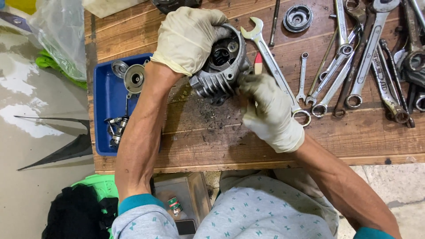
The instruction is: Cleaning the internal surfaces of a motorcycle engine cylinder head using a small brush.
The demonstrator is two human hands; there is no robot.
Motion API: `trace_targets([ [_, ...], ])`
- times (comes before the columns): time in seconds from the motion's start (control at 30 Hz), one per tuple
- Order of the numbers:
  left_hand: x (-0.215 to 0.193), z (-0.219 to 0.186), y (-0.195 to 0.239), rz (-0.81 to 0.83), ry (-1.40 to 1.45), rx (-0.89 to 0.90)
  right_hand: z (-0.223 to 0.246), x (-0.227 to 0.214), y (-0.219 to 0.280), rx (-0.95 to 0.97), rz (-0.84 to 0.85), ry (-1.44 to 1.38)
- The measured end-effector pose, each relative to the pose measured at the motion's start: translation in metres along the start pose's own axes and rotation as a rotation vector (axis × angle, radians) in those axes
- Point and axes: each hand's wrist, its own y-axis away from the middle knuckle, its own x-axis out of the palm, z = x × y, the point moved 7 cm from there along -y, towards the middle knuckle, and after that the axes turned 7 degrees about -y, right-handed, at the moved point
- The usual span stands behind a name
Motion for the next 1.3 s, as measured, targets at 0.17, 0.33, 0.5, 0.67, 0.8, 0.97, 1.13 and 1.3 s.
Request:
trace_targets([
  [0.17,-0.003,-0.002,0.003,-0.005,0.025,-0.002,-0.001,-0.006,-0.007,0.068,-0.044,-0.178],
  [0.33,-0.002,-0.003,0.003,0.001,-0.012,0.013,-0.005,-0.006,-0.006,0.044,-0.060,-0.016],
  [0.5,-0.003,-0.001,0.002,-0.042,-0.006,0.008,-0.006,0.002,0.002,0.010,0.037,0.020],
  [0.67,-0.008,-0.008,0.008,-0.021,0.052,0.071,-0.001,-0.002,-0.001,0.000,0.011,-0.102],
  [0.8,-0.008,-0.008,0.007,-0.021,0.082,0.065,-0.012,-0.018,0.000,0.065,-0.208,-0.015],
  [0.97,-0.005,-0.006,0.010,-0.059,0.005,0.089,-0.022,-0.018,0.003,0.333,-0.323,-0.053],
  [1.13,-0.008,-0.008,0.009,-0.029,0.051,0.049,-0.027,-0.016,0.001,0.370,-0.368,-0.110],
  [1.3,-0.010,-0.011,0.011,-0.025,0.047,0.058,-0.026,-0.015,0.003,0.351,-0.392,-0.056],
])
